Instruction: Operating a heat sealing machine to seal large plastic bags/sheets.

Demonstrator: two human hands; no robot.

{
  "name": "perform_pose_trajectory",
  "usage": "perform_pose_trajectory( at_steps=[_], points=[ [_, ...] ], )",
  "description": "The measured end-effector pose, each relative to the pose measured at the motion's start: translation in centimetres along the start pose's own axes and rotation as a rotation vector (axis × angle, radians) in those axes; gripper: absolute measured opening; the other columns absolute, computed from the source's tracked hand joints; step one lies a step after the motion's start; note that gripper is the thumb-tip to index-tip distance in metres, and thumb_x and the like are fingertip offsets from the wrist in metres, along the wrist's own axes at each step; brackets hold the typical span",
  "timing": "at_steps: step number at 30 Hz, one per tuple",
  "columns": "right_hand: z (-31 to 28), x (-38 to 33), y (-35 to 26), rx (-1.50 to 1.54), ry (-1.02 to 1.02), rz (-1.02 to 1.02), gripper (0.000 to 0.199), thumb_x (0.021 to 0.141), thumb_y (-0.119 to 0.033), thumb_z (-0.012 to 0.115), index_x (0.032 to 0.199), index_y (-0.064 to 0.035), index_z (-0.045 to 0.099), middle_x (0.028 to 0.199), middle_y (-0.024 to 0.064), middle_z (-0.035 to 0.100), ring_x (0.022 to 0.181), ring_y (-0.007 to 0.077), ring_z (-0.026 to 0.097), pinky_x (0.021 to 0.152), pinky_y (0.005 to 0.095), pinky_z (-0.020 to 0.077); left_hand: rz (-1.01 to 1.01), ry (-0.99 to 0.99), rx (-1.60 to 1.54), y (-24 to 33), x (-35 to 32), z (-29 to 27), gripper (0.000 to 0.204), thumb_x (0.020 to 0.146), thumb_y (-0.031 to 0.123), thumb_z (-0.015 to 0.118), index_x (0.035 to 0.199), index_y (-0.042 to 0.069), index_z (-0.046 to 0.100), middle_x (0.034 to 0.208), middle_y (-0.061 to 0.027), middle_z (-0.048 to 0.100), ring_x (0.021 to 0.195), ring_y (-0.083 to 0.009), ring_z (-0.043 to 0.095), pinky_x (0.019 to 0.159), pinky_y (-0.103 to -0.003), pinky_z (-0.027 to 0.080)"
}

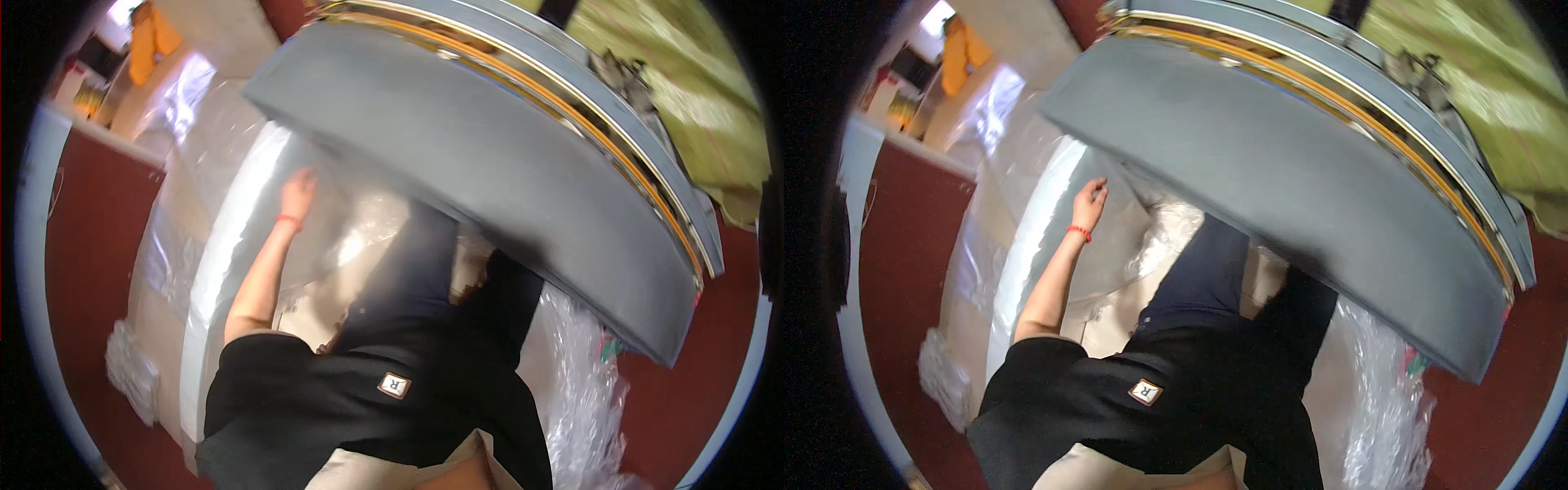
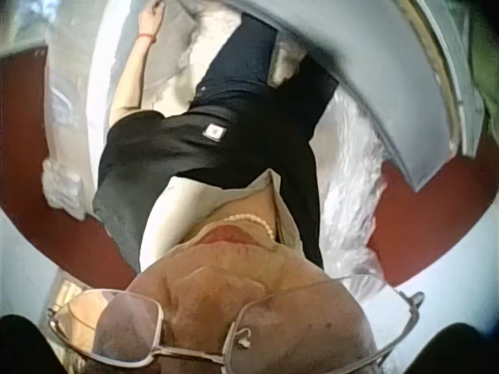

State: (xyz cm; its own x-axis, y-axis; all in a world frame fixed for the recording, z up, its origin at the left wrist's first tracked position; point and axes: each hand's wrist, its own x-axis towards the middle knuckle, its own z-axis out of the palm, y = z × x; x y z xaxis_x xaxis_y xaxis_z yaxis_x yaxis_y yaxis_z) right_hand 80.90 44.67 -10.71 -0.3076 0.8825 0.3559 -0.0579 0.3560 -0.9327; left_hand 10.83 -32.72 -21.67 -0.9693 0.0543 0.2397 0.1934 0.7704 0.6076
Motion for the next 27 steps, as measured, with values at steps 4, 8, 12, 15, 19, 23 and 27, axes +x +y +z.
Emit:
perform_pose_trajectory(
  at_steps=[4,8,12,15,19,23,27],
  points=[
    [5.5,5.2,0.5,0.145,-0.121,0.007,0.024,0.078,-0.016,0.053,0.093,0.003,0.056,0.089,0.014,0.059,0.08,0.0257,0.056,0.069,0.0404,0.043,0.093,0.175,0.284,-6.0,3.7,-3.6,0.032,0.076,0.011,0.052,0.107,0.004,0.053,0.105,-0.0165,0.055,0.095,-0.0312,0.052,0.082,-0.033,0.042],
    [8.0,8.4,-1.3,0.254,-0.18,0.004,0.023,0.077,-0.015,0.054,0.092,0.003,0.056,0.087,0.0138,0.06,0.079,0.0255,0.056,0.067,0.0411,0.0435,-0.227,-0.045,0.32,-9.7,5.0,-8.2,0.03,0.069,0.003,0.047,0.099,0.002,0.054,0.103,-0.0194,0.054,0.098,-0.0352,0.05,0.086,-0.037,0.04],
    [12.1,13.3,-5.8,-1.249,-0.342,0.279,0.016,0.075,-0.009,0.057,0.08,0.0067,0.055,0.07,0.0134,0.058,0.059,0.0253,0.048,0.057,0.0364,0.0386,-0.259,-0.082,0.635,-9.9,2.8,-9.5,0.019,0.07,0.006,0.048,0.087,0.003,0.057,0.097,-0.0184,0.055,0.087,-0.0339,0.054,0.076,-0.04,0.044],
    [26.6,13.6,-9.4,-1.347,-0.583,-0.22,0.026,0.08,-0.015,0.054,0.092,0.0075,0.055,0.088,0.0216,0.059,0.08,0.0315,0.057,0.07,0.0357,0.0429,-0.252,0.033,0.667,-13.1,-0.5,-11.0,0.015,0.071,0.009,0.05,0.082,0.003,0.058,0.09,-0.0174,0.057,0.081,-0.0331,0.055,0.071,-0.041,0.045],
    [45.3,4.1,-17.1,-0.947,-0.676,-0.505,0.024,0.083,-0.013,0.051,0.099,0.0052,0.055,0.097,0.0179,0.059,0.09,0.025,0.057,0.079,0.0309,0.0425,-0.089,-0.043,0.276,-7.7,-2.8,-10.9,0.005,0.071,0.001,0.054,0.073,0.001,0.059,0.068,-0.0122,0.059,0.061,-0.0189,0.057,0.058,-0.028,0.044],
    [59.2,-8.2,-22.2,-0.436,-1.182,-0.424,0.017,0.076,-0.004,0.054,0.092,0.0006,0.058,0.083,0.0089,0.06,0.078,0.0157,0.057,0.071,0.0248,0.0443,-0.127,-0.255,-0.287,4.8,-7.9,-8.6,0.002,0.075,0.003,0.058,0.075,0.001,0.058,0.071,-0.003,0.059,0.069,-0.0088,0.054,0.064,-0.023,0.043],
    [65.5,-15.9,-20.5,-0.002,-1.699,-0.021,0.044,0.07,-0.001,0.057,0.113,-0.0033,0.049,0.103,0.01,0.055,0.096,0.0176,0.053,0.081,0.0275,0.0414,0.235,-0.359,-0.515,18.1,-10.4,-6.2,0.003,0.075,0.002,0.056,0.077,0.001,0.058,0.079,-0.0083,0.059,0.07,-0.0165,0.057,0.063,-0.025,0.045]
  ],
)
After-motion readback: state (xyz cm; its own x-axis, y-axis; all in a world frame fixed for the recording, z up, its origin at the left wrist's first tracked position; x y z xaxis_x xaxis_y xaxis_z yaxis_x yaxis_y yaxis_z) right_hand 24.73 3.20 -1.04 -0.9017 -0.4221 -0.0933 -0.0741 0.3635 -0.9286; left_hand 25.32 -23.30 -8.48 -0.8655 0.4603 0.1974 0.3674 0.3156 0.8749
